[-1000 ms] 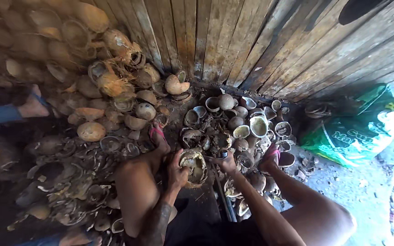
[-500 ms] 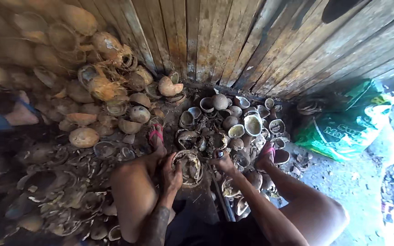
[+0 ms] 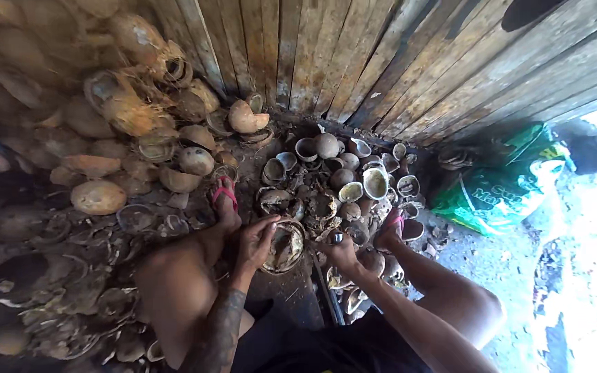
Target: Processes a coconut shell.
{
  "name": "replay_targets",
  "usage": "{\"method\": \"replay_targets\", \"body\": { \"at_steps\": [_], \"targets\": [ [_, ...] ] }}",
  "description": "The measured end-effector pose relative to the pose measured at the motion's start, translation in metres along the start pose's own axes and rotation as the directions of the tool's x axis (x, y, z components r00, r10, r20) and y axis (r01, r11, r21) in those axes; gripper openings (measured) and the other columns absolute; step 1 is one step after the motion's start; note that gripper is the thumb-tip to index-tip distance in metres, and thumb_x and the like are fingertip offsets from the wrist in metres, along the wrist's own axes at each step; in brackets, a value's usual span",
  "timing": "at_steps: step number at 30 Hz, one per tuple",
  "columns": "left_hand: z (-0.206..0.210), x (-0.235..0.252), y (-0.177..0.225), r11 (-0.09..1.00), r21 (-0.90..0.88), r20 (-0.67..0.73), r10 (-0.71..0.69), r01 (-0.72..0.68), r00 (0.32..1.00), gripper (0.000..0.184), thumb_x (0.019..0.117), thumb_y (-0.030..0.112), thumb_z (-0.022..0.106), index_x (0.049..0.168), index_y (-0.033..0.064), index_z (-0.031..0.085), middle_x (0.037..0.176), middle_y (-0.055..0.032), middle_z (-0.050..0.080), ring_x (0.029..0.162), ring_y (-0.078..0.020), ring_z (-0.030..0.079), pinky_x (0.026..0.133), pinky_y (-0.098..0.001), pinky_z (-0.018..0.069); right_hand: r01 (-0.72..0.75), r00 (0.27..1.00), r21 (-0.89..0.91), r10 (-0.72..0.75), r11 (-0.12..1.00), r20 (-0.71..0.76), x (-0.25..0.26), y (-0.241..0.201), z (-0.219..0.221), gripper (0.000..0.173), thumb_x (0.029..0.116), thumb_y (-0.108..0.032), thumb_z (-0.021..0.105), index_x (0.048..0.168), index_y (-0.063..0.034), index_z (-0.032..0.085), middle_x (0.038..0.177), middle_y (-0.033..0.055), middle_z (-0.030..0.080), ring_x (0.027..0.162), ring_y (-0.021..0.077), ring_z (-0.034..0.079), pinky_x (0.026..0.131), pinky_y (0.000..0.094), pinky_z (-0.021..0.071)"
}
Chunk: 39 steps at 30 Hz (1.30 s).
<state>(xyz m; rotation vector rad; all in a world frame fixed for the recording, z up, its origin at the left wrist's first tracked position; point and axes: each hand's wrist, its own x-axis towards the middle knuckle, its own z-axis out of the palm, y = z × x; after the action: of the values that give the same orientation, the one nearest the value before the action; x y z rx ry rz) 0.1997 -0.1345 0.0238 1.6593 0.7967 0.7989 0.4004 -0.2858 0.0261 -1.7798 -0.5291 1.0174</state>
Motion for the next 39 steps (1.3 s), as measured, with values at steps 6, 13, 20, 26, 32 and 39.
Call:
{"method": "replay_targets", "body": {
  "at_steps": [6, 13, 20, 26, 32, 39],
  "targets": [
    [0.003, -0.005, 0.008, 0.996, 0.072, -0.063, -0.052, 0.057, 0.997, 0.029, 0.1058, 0.015, 0.051, 0.119, 0.0014, 0.073, 0.121, -0.0106, 0.073, 0.117, -0.0137, 0.067, 0.107, -0.0341, 0.0506, -0.167, 0.976, 0.347, 0.205, 0.923, -0.077, -0.035, 0.024, 0.030, 0.022, 0.0886, -0.013, 0.076, 0.093, -0.0001, 0.059, 0.064, 0.0033, 0.054, 0.048, 0.0119, 0.048, 0.047, 0.0312, 0.0468],
    [0.008, -0.017, 0.012, 0.986, 0.106, -0.133, 0.142, -0.129, 0.981, 0.023, 0.1002, 0.012, 0.061, 0.112, -0.0033, 0.075, 0.117, -0.0157, 0.074, 0.113, -0.0174, 0.070, 0.105, -0.0344, 0.0540, -0.065, 0.982, 0.195, 0.098, 0.979, -0.161, -0.066, -0.020, 0.043, 0.021, 0.0875, -0.008, 0.076, 0.102, 0.0020, 0.063, 0.073, 0.0063, 0.060, 0.058, 0.0123, 0.055, 0.057, 0.0298, 0.0516],
    [0.006, -0.005, 0.009, 0.971, 0.044, -0.024, 0.234, -0.233, 0.972, 0.021, 0.0974, 0.010, 0.064, 0.108, -0.0041, 0.076, 0.117, -0.0167, 0.074, 0.113, -0.0203, 0.071, 0.103, -0.0362, 0.0560, -0.215, 0.957, -0.310, 0.264, 0.926, 0.123, -0.012, -0.057, -0.002, 0.035, 0.0813, -0.020, 0.085, 0.101, -0.0026, 0.062, 0.076, 0.0048, 0.060, 0.058, 0.0133, 0.055, 0.058, 0.0335, 0.0514],
    [-0.004, -0.004, -0.009, 0.982, 0.002, -0.041, 0.191, -0.191, 0.981, 0.021, 0.0970, 0.012, 0.066, 0.108, -0.0023, 0.076, 0.115, -0.0135, 0.075, 0.113, -0.0180, 0.071, 0.103, -0.0351, 0.0568, -0.454, 0.831, 0.554, 0.556, 0.698, -0.020, -0.075, 0.032, 0.075, 0.030, 0.0983, -0.030, 0.068, 0.095, -0.0012, 0.063, 0.061, 0.0069, 0.056, 0.045, 0.0155, 0.050, 0.042, 0.0336, 0.0469],
    [0.010, -0.023, -0.009, 0.986, 0.147, -0.275, 0.121, -0.083, 0.954, 0.022, 0.1005, 0.009, 0.061, 0.113, -0.0043, 0.074, 0.112, -0.0149, 0.075, 0.106, -0.0157, 0.072, 0.099, -0.0326, 0.0575, -0.354, 0.817, 0.773, 0.576, 0.526, -0.018, -0.093, 0.001, 0.080, 0.024, 0.1043, -0.027, 0.059, 0.097, -0.0042, 0.059, 0.056, 0.0011, 0.048, 0.038, 0.0088, 0.040, 0.036, 0.0253, 0.0401],
    [0.021, -0.038, -0.026, 0.948, 0.316, -0.456, 0.107, 0.048, 0.884, 0.026, 0.1030, 0.009, 0.054, 0.114, -0.0037, 0.073, 0.110, -0.0167, 0.074, 0.107, -0.0193, 0.070, 0.102, -0.0345, 0.0521, -0.360, 0.883, 0.513, 0.462, 0.779, -0.081, -0.069, -0.008, 0.054, 0.025, 0.0976, -0.021, 0.072, 0.097, -0.0023, 0.055, 0.060, 0.0035, 0.049, 0.040, 0.0114, 0.041, 0.039, 0.0289, 0.0424]
  ]
}}
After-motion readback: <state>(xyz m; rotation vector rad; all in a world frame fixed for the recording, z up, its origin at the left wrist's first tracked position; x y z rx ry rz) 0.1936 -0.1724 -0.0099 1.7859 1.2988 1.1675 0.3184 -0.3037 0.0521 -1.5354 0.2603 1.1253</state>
